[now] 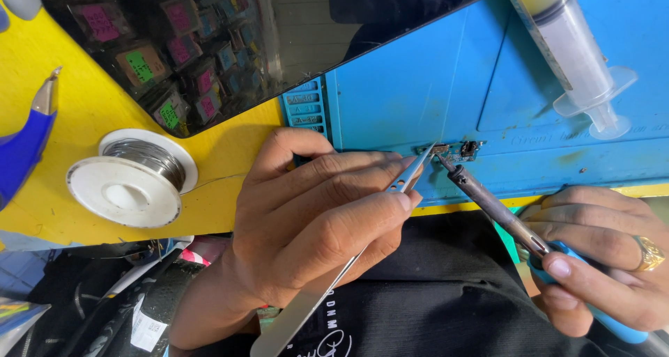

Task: The person uses a soldering iron and tweezers to work on a small circuit board component. They apply solder to the board while holding the component steady with tweezers, then use a screwdriver to adjust the part. The task involves precise hand movements to attach and secure the electronic component.

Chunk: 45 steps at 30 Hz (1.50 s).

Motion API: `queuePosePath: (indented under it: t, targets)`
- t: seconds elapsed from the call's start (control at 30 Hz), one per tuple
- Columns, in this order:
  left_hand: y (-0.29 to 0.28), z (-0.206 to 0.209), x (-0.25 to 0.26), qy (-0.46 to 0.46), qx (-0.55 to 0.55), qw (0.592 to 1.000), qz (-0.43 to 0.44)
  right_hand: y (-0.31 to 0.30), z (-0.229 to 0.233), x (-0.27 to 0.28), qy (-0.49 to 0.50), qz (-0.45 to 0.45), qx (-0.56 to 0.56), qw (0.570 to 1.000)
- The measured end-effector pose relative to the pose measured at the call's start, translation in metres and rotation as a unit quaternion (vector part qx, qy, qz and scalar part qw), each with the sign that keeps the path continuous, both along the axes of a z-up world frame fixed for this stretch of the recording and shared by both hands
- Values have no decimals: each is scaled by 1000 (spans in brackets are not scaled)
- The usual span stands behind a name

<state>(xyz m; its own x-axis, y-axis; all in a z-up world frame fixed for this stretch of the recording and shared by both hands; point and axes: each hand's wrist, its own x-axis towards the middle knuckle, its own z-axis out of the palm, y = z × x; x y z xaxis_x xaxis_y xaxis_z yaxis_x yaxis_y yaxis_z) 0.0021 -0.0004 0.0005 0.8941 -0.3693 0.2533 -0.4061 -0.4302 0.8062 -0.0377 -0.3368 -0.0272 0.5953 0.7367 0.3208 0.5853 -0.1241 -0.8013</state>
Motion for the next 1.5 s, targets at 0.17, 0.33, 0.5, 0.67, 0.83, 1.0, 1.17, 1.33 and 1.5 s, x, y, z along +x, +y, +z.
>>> queuePosePath:
  t: [0.17,0.33,0.5,0.67,0.83,1.0,1.17,1.33,1.5]
  targets:
    - [1,-1,-1,-7,7,1000,0,1,-3,-1,-15,-6,8,1000]
    - [1,0,0,-7,7,1000,0,3,4,0,-6,-11,-2,1000]
    - [1,1,-2,4,13,1000,-1,1,3,0,5,-7,-2,1000]
    - [0,0,-1,-1,5,1000,-1,0,4,-2,17,-10,-12,1000]
    - [1,0,-1,-8,3,1000,0,1,5,-1,14,-15,-11,1000]
    - [0,3,-2,11,-14,1000,24,2,4,-2,13,-25,-11,1000]
    - [4,17,-1,-3,-55,998,38,31,25,-21,167,-171,-3,971]
    - [5,39,-13,6,-87,995,52,37,10,-43,87,-367,144,915]
    - [5,86,-1,-36,8,999,20,26,18,-30,87,-326,277,900]
